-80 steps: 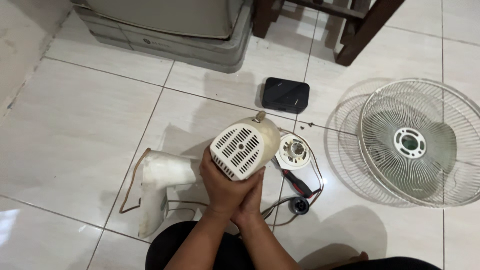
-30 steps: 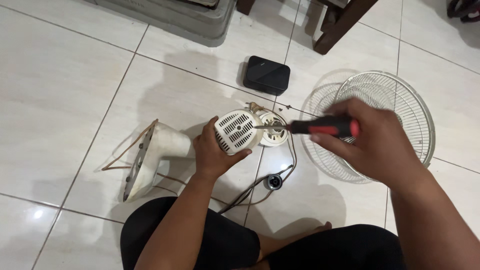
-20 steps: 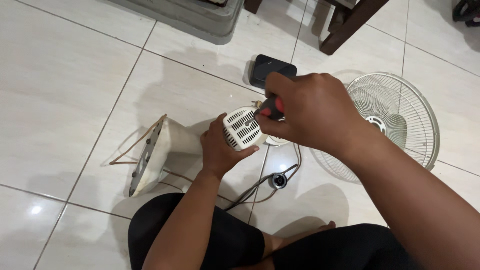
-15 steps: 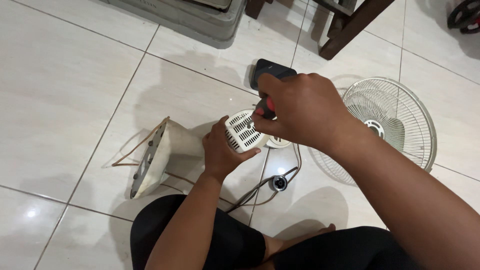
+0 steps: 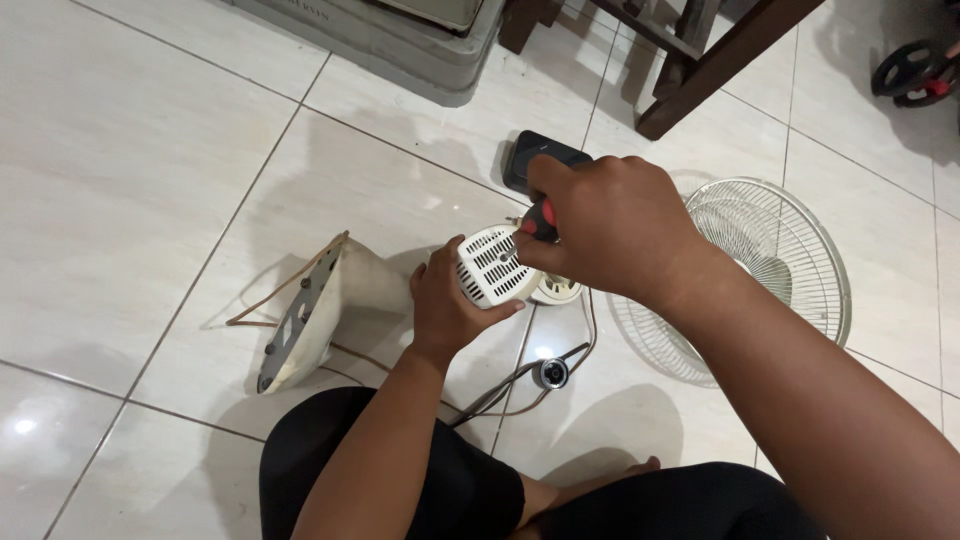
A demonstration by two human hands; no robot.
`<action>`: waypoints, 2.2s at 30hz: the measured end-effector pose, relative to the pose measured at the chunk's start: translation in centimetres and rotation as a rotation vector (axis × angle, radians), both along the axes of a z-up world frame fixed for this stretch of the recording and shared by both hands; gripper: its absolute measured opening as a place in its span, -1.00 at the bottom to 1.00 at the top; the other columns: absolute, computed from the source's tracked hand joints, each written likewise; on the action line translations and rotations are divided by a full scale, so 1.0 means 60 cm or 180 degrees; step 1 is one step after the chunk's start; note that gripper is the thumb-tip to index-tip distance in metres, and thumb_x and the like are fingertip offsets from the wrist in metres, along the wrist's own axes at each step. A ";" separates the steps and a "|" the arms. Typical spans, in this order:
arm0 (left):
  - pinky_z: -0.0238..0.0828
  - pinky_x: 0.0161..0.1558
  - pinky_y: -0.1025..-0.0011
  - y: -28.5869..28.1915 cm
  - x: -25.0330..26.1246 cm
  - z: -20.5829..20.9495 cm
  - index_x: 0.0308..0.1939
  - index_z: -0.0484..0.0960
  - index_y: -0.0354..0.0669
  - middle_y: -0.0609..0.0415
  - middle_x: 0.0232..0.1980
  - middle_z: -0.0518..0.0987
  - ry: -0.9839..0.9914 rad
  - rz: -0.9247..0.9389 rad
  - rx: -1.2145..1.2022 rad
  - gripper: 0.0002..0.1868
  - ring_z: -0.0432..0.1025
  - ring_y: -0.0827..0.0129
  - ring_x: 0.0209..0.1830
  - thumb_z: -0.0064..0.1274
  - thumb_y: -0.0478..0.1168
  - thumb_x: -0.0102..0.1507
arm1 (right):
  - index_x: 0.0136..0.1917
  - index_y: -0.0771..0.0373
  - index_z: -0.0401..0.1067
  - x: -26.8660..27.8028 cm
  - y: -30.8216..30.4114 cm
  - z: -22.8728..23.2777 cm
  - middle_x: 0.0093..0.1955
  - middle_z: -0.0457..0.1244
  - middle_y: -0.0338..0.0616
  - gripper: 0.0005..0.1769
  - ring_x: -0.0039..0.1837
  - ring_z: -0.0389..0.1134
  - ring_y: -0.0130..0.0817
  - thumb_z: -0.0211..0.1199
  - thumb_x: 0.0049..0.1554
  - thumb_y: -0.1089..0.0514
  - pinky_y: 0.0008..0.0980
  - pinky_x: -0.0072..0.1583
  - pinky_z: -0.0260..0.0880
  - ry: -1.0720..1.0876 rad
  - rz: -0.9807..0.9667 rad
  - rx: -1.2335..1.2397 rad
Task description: The person disassembles a small white electric fan using a screwdriver. They remove the front grille, unscrew the rear housing, and separate the motor assembly from the base, placing the parts on the floor.
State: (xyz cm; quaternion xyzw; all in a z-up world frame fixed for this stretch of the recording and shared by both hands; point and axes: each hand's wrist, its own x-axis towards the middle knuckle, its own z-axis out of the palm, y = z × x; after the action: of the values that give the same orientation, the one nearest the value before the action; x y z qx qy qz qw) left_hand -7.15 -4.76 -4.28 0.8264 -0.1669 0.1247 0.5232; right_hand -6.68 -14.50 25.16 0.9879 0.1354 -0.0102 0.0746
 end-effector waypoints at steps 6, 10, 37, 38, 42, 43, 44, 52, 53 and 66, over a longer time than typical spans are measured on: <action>0.09 0.26 -0.14 0.000 -0.001 -0.001 0.37 0.26 -0.25 -0.03 0.19 0.51 -0.0004 -0.0004 -0.0129 0.27 0.41 0.11 0.21 0.56 0.27 -0.22 | -0.07 0.20 0.48 -0.001 0.005 0.003 -0.42 0.37 -0.12 -0.54 -0.31 0.45 -0.06 0.42 -0.04 -0.18 -0.13 -0.23 0.45 -0.0018 0.0014 -0.0094; 0.11 0.23 -0.15 0.002 -0.002 0.002 0.36 0.25 -0.24 -0.04 0.17 0.50 0.0094 -0.0030 -0.0106 0.28 0.41 0.11 0.19 0.56 0.27 -0.23 | -0.08 0.20 0.48 0.002 0.009 0.001 -0.43 0.37 -0.13 -0.54 -0.33 0.45 -0.06 0.42 -0.05 -0.18 -0.12 -0.24 0.44 0.0027 -0.0007 -0.0072; 0.05 0.26 -0.30 -0.001 0.001 0.000 0.39 0.23 -0.25 -0.09 0.22 0.50 0.0217 -0.0062 -0.0022 0.31 0.39 0.05 0.25 0.53 0.32 -0.22 | -0.06 0.19 0.48 0.002 0.006 -0.001 -0.42 0.37 -0.14 -0.54 -0.33 0.45 -0.10 0.43 -0.05 -0.18 -0.15 -0.26 0.44 0.0004 -0.0057 -0.0107; 0.05 0.27 -0.29 -0.001 0.000 0.000 0.40 0.22 -0.25 -0.08 0.22 0.50 0.0240 -0.0069 -0.0020 0.31 0.39 0.05 0.25 0.53 0.32 -0.22 | -0.06 0.20 0.48 0.002 0.007 -0.001 -0.42 0.36 -0.14 -0.53 -0.32 0.45 -0.10 0.44 -0.05 -0.18 -0.15 -0.26 0.44 -0.0001 -0.0050 -0.0100; 0.06 0.30 -0.28 -0.003 0.002 -0.004 0.39 0.23 -0.24 -0.07 0.22 0.50 0.0222 -0.0024 -0.0067 0.31 0.40 0.08 0.25 0.52 0.34 -0.23 | -0.10 0.17 0.47 0.001 0.015 0.005 -0.37 0.37 -0.15 -0.60 -0.30 0.45 -0.09 0.40 -0.03 -0.15 -0.14 -0.24 0.44 0.0181 0.0121 -0.0101; 0.05 0.29 -0.28 -0.004 0.003 -0.005 0.39 0.23 -0.24 -0.08 0.23 0.49 0.0216 -0.0022 -0.0031 0.32 0.39 0.06 0.26 0.52 0.34 -0.23 | -0.10 0.17 0.47 0.000 0.017 0.008 -0.35 0.37 -0.16 -0.63 -0.30 0.44 -0.09 0.38 -0.01 -0.12 -0.13 -0.24 0.43 0.0283 0.0286 -0.0098; 0.04 0.29 -0.29 -0.004 0.004 -0.007 0.39 0.22 -0.24 -0.10 0.23 0.48 0.0210 -0.0017 0.0012 0.32 0.38 0.04 0.27 0.53 0.34 -0.24 | -0.10 0.17 0.46 0.000 0.022 0.011 -0.33 0.37 -0.16 -0.66 -0.29 0.44 -0.09 0.36 0.02 -0.10 -0.12 -0.25 0.43 0.0384 0.0453 -0.0088; 0.00 0.33 -0.30 -0.004 0.002 -0.005 0.36 0.25 -0.10 -0.01 0.29 0.50 0.0276 -0.0097 -0.0049 0.22 0.36 0.08 0.35 0.52 0.32 -0.19 | -0.04 0.13 0.43 0.012 0.066 0.037 -0.31 0.38 -0.09 -0.43 -0.19 0.46 -0.04 0.11 0.18 -0.42 -0.10 -0.18 0.45 0.0958 0.0007 -0.0725; 0.00 0.32 -0.30 -0.003 0.002 -0.004 0.37 0.23 -0.13 -0.04 0.27 0.48 0.0343 -0.0083 0.0016 0.26 0.35 0.07 0.33 0.53 0.32 -0.22 | 0.01 0.12 0.42 0.014 0.070 0.037 -0.32 0.39 -0.07 -0.42 -0.18 0.46 -0.03 0.06 0.21 -0.43 -0.09 -0.16 0.45 0.1073 -0.0115 -0.0866; -0.16 0.37 -0.41 -0.008 0.007 0.000 0.42 0.18 -0.12 -0.06 0.27 0.44 0.0595 -0.0200 0.0123 0.32 0.32 0.04 0.33 0.56 0.28 -0.24 | 0.01 0.15 0.45 0.012 0.029 0.017 -0.27 0.37 -0.07 -0.68 -0.11 0.45 -0.08 0.18 0.15 -0.10 -0.11 -0.10 0.42 0.0749 0.0962 -0.0599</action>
State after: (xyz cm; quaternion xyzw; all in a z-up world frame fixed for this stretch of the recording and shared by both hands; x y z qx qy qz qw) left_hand -6.75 -5.23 -4.29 0.8387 -0.1456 0.0274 0.5241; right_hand -5.99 -12.77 26.19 0.9371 0.2882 -0.1268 0.1508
